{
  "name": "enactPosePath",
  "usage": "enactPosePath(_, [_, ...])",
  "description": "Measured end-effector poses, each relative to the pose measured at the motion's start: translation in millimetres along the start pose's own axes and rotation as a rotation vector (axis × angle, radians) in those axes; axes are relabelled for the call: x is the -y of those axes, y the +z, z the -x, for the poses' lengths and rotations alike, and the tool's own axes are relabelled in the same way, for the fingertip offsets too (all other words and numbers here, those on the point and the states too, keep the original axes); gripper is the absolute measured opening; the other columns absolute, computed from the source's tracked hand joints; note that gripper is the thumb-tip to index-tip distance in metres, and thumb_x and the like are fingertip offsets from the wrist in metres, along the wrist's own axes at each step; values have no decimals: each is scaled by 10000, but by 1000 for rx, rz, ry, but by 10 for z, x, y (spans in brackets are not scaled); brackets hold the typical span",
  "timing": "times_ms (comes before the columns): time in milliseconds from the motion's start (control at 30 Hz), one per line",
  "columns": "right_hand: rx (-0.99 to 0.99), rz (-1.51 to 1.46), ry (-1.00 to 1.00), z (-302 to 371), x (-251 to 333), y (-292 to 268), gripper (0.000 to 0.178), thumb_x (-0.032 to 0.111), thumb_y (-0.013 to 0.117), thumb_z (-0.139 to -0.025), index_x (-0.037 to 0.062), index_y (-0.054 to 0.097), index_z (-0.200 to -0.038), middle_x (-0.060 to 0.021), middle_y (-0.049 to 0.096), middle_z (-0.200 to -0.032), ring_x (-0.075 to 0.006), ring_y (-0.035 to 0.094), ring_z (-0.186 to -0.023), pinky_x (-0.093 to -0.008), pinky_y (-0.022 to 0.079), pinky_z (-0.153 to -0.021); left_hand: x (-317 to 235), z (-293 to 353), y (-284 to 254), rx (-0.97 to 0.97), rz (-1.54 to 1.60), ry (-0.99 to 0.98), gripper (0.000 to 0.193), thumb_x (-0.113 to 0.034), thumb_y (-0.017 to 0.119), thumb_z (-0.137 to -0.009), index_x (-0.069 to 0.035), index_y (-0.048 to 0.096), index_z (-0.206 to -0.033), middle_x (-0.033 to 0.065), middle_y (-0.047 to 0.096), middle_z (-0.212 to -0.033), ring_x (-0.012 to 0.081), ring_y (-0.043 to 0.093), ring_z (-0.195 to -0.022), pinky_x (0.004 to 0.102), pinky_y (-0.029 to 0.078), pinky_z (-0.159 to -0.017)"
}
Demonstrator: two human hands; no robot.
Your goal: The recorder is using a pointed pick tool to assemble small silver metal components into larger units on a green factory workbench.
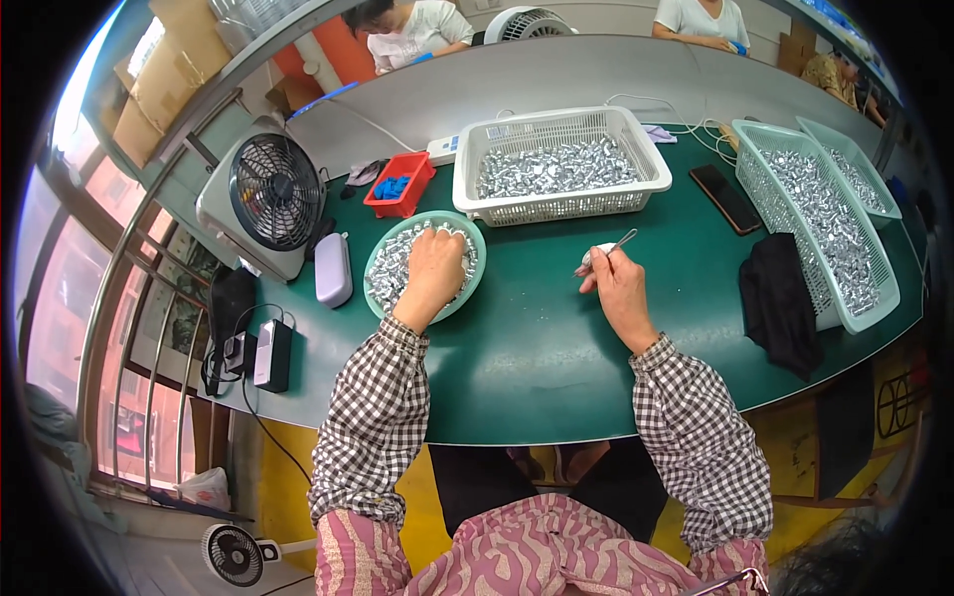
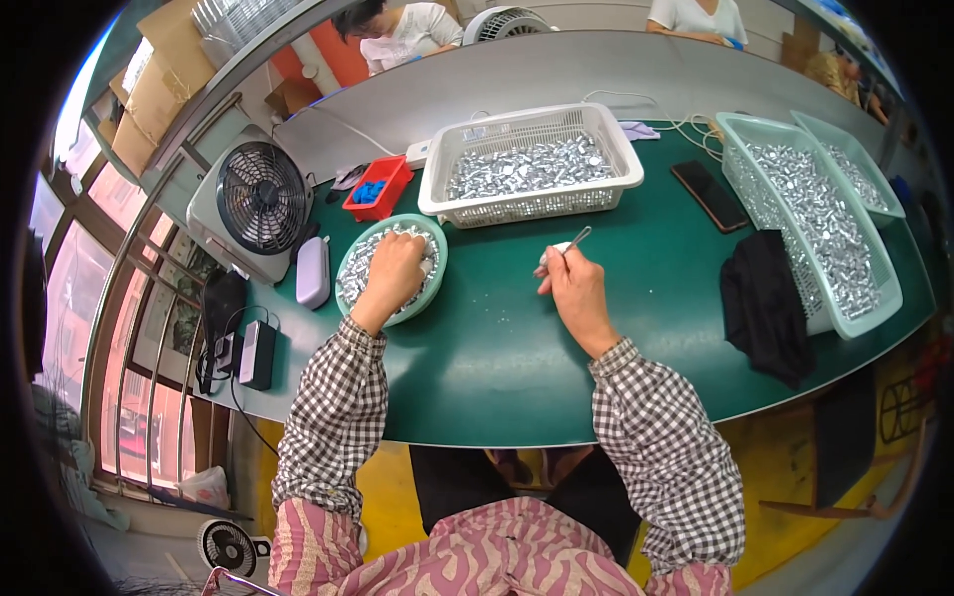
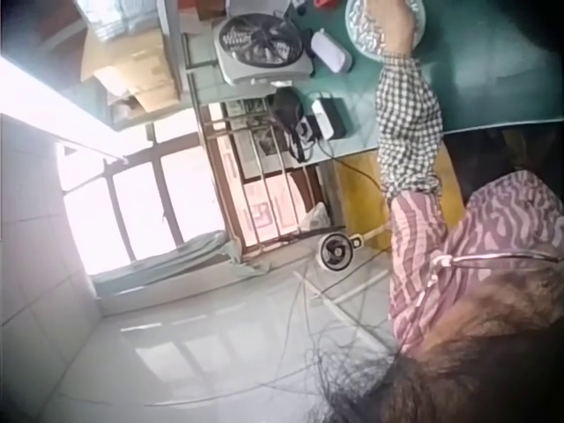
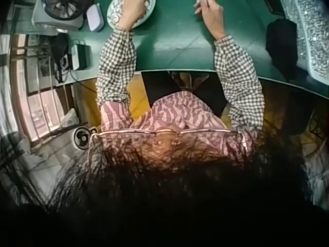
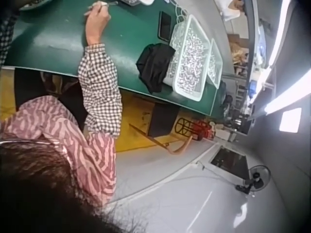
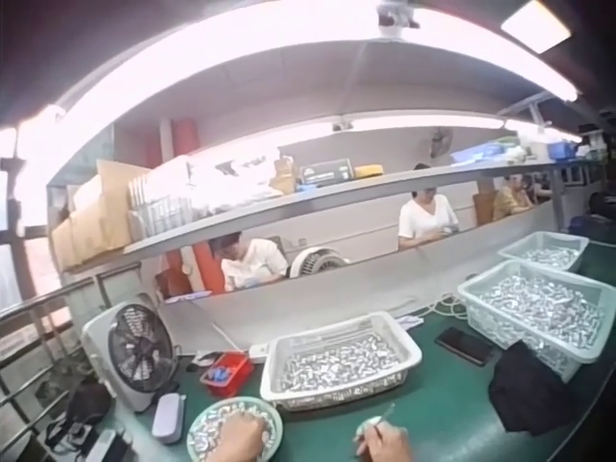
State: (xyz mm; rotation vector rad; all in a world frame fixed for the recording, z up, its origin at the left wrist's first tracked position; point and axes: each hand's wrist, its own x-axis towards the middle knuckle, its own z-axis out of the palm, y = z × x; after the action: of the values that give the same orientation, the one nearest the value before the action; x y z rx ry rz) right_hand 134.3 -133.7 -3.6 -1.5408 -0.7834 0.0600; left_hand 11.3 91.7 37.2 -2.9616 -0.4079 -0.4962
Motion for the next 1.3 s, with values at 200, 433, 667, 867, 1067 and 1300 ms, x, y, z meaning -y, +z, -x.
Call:
enactPosePath(200, [-19,-24,-16,18,28,-31,279,181,449,-932,-48,542,-803,-97,627,-687,-132,589,-531,-244,466,-490,-161,-14,-230,-100,19,-10,163,-77,624,-728,12,598,-862,156,603,-820,302,555,-803,383,449,-732])
enactPosePath(433, [-2,-17,-66,66,82,16,235,155,473,-921,-50,551,-836,-104,631,-708,-138,586,-532,-242,466,-488,-687,243,-185,197,1721,-288,232,-133,547,-872,-3,538,-1064,88,613,-922,160,598,-781,267,490,-715])
enactPosePath(667, [105,25,-235,155,146,6,204,128,477,-921,-45,584,-919,-98,638,-778,-121,576,-583,-228,461,-516,-808,400,193,258,2183,-477,307,-147,511,-896,-15,482,-1172,78,586,-967,136,573,-787,252,488,-697])
enactPosePath(867, [136,-25,-351,235,302,55,123,49,556,-860,-27,604,-944,-105,621,-840,-138,591,-580,-228,475,-499,-811,425,167,257,2182,-502,311,-123,491,-907,-15,473,-1198,83,567,-980,124,556,-762,254,486,-684])
enactPosePath(1067, [190,-2,-340,249,288,59,128,61,544,-869,-21,607,-945,-105,623,-867,-133,589,-598,-225,474,-515,-814,440,169,309,2190,-514,290,-107,480,-912,-8,484,-1184,85,563,-973,117,555,-750,257,494,-662])
enactPosePath(1300, [214,-7,-289,261,282,58,165,103,510,-898,-10,613,-959,-106,623,-897,-124,575,-614,-229,466,-535,-821,434,167,329,2173,-529,283,-113,490,-909,-2,489,-1170,84,566,-962,119,561,-741,257,510,-630])
